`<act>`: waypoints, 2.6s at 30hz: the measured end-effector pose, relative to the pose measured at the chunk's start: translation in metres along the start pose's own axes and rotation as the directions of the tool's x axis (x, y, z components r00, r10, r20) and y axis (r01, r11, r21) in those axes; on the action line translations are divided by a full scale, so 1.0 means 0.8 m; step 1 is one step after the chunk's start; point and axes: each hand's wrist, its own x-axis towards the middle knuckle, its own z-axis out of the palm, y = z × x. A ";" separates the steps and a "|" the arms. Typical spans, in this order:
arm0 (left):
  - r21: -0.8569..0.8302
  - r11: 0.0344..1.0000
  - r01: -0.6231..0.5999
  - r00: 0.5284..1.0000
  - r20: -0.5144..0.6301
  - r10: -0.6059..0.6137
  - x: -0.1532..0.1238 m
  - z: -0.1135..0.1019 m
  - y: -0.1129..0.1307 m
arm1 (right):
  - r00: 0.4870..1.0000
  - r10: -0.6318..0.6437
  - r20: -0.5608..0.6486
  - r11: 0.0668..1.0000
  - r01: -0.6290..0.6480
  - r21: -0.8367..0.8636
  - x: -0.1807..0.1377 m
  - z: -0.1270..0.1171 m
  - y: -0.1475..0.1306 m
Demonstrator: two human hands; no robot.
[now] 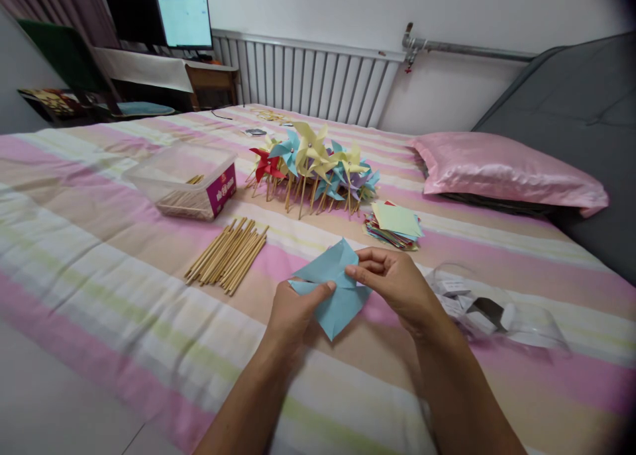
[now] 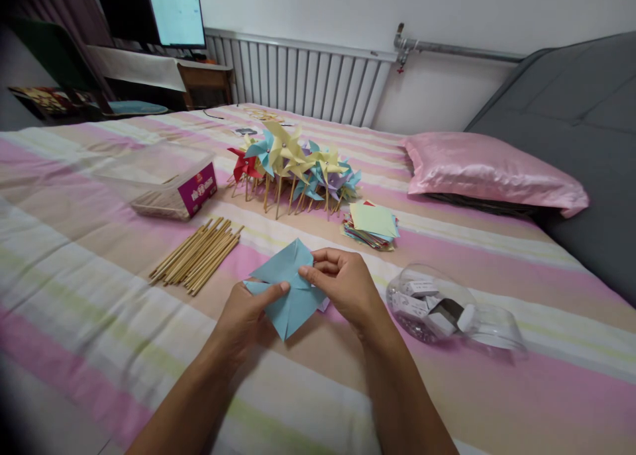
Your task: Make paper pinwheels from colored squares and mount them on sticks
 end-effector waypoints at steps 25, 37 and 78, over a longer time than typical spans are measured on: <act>-0.369 0.930 -0.011 0.984 -0.167 -0.054 0.009 -0.008 0.016 | 0.909 -0.198 0.367 0.854 0.344 -0.391 -0.013 0.014 -0.008; -0.342 0.940 -0.002 0.990 -0.131 -0.046 0.007 -0.009 0.014 | 0.920 -0.190 0.344 0.890 0.309 -0.335 -0.005 0.019 0.002; -0.085 0.983 -0.163 0.975 -0.166 0.147 0.001 -0.002 0.008 | 0.968 -0.188 -0.166 0.952 0.138 -0.274 0.004 0.042 0.022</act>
